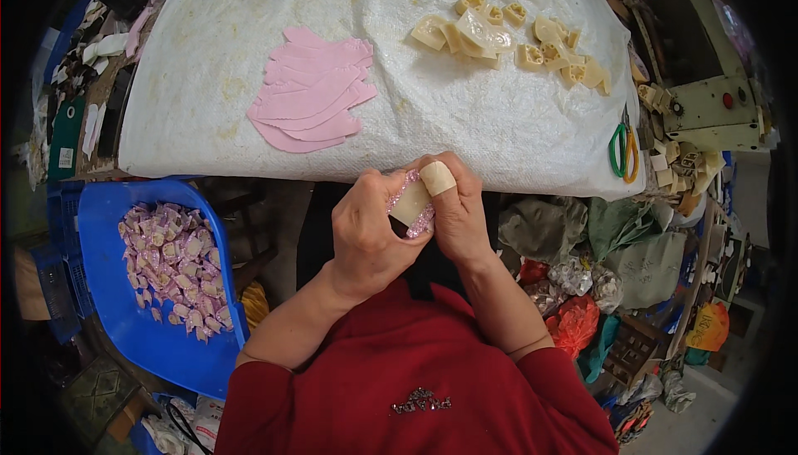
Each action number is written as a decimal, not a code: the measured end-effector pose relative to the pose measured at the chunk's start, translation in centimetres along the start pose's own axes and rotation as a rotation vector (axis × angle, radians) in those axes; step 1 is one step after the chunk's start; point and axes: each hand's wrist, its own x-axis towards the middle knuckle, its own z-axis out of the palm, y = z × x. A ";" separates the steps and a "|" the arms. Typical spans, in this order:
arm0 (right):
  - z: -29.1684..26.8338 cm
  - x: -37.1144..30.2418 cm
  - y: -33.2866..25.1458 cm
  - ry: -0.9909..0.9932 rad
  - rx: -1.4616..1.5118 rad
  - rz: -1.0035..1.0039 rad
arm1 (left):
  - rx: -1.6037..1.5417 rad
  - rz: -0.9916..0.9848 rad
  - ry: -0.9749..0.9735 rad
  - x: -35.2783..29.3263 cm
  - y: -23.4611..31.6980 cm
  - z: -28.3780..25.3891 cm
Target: Manually assembling and wrapping leather or fabric components for shoe manufacturing.
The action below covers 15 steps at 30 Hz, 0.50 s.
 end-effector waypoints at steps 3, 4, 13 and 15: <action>0.1 0.3 0.1 -0.034 0.244 0.063 | 0.013 -0.008 -0.005 0.2 -0.2 -0.1; 0.1 0.4 0.2 -0.086 0.481 0.115 | -0.001 -0.012 0.019 0.1 -0.4 -0.2; 1.3 0.2 0.5 -0.051 -0.192 -0.107 | 0.022 -0.053 0.055 -0.7 -1.6 -0.8; 1.9 0.8 0.3 -0.037 -0.285 -0.152 | 0.020 -0.086 0.049 -0.8 -2.1 -1.6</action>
